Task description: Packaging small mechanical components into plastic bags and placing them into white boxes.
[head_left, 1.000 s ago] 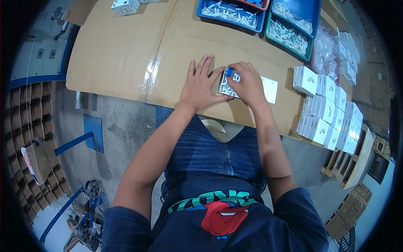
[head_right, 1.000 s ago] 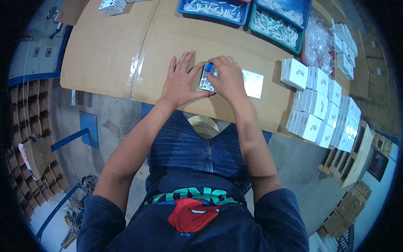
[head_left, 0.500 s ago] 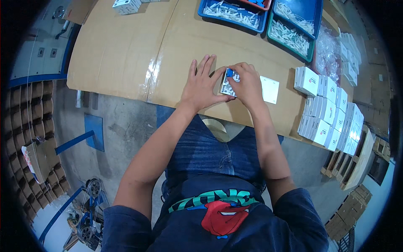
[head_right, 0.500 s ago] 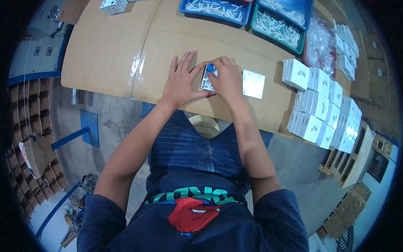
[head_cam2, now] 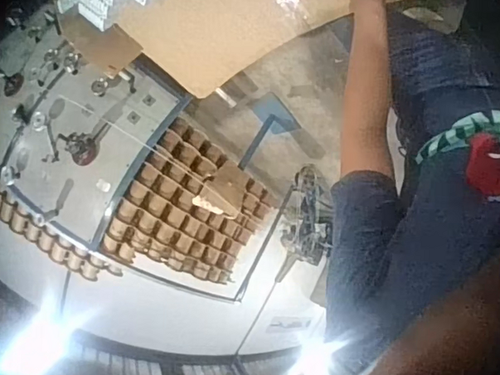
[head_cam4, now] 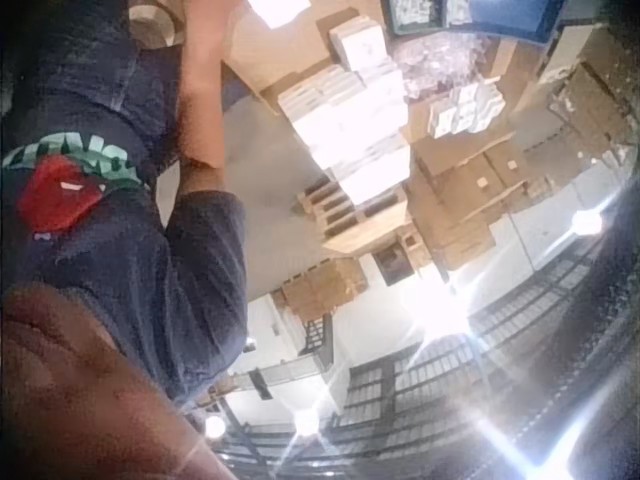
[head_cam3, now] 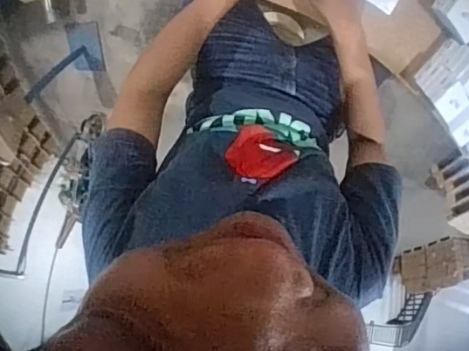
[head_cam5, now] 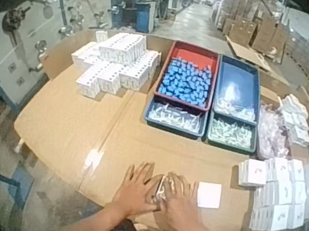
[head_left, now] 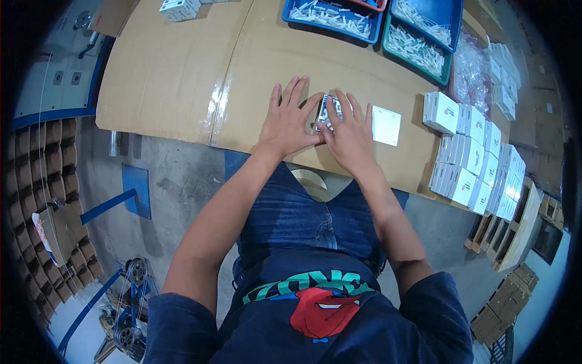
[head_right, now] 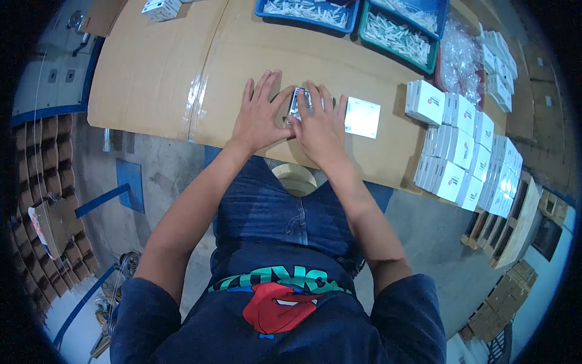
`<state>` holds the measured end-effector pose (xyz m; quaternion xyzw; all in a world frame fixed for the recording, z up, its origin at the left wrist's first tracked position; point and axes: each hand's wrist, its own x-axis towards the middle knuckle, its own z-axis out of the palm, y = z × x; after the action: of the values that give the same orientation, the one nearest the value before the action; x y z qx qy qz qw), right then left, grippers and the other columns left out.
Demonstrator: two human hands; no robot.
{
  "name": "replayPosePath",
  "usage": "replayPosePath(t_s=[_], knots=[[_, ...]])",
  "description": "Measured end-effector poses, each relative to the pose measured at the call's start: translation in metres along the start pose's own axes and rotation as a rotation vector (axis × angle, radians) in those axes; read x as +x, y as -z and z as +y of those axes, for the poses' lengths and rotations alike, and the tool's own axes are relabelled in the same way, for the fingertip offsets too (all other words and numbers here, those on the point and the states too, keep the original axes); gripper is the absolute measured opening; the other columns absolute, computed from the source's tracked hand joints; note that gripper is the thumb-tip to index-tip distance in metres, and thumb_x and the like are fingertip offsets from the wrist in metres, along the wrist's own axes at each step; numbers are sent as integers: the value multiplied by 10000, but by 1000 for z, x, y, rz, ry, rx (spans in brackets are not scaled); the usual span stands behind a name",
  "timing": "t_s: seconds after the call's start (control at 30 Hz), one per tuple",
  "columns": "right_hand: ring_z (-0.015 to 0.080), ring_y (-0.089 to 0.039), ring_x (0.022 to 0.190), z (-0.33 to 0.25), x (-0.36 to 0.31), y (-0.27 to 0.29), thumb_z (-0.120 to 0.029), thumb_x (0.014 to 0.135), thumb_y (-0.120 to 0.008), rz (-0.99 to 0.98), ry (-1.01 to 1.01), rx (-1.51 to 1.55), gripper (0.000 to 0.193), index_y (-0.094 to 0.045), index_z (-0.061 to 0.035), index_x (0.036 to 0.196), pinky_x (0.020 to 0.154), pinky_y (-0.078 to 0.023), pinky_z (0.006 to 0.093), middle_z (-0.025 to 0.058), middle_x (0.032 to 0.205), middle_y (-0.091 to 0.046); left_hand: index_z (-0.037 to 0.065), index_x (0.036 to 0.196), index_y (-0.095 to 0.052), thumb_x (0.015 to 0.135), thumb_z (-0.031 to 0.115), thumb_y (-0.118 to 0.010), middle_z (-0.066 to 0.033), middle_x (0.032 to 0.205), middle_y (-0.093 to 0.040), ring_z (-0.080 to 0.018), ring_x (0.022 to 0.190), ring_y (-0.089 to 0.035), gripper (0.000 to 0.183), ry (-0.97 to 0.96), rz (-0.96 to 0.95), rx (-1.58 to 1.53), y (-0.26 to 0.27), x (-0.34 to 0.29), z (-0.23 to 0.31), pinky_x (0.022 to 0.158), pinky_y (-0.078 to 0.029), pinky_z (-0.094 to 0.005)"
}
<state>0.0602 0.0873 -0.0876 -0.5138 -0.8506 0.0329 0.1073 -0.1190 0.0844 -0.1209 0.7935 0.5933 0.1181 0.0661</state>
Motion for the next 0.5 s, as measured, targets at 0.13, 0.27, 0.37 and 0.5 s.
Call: replayPosePath(t_s=[0.13, 0.27, 0.37, 0.5], knots=[[357, -400, 1417, 17, 9, 7, -328, 939, -662, -55, 25, 109, 504, -613, -62, 1364, 1153, -287, 596, 188, 1512, -458, 232, 1511, -449, 748, 784, -633, -185, 1617, -304, -335, 1539, -207, 960, 0, 18, -72, 2, -1, 2, 1241, -129, -591], [381, -500, 1318, 60, -12, 7, -276, 910, -710, 276, -235, 334, 434, -649, -47, 1274, 1097, -397, 506, 195, 1412, -541, 256, 1536, -432, 717, 798, -675, -177, 1624, -281, -346, 1544, -196, 1012, 16, 23, -140, 2, -1, 6, 1244, -111, -587], [379, -573, 1199, 85, -48, 21, -295, 881, -758, 300, -544, 304, 437, -660, -32, 1216, 1021, -462, 450, 188, 1269, -602, 258, 1541, -426, 717, 839, -635, -184, 1621, -289, -342, 1543, -197, 1030, 4, 28, -113, 2, -1, 5, 1243, -113, -588], [358, -593, 1127, 86, -75, 13, -422, 823, -817, 138, -778, 221, 560, -658, -13, 1170, 954, -491, 452, 180, 1172, -601, 248, 1528, -450, 720, 861, -608, -194, 1618, -294, -339, 1544, -199, 1026, 10, 38, -82, 3, -4, 2, 1243, -112, -586]])
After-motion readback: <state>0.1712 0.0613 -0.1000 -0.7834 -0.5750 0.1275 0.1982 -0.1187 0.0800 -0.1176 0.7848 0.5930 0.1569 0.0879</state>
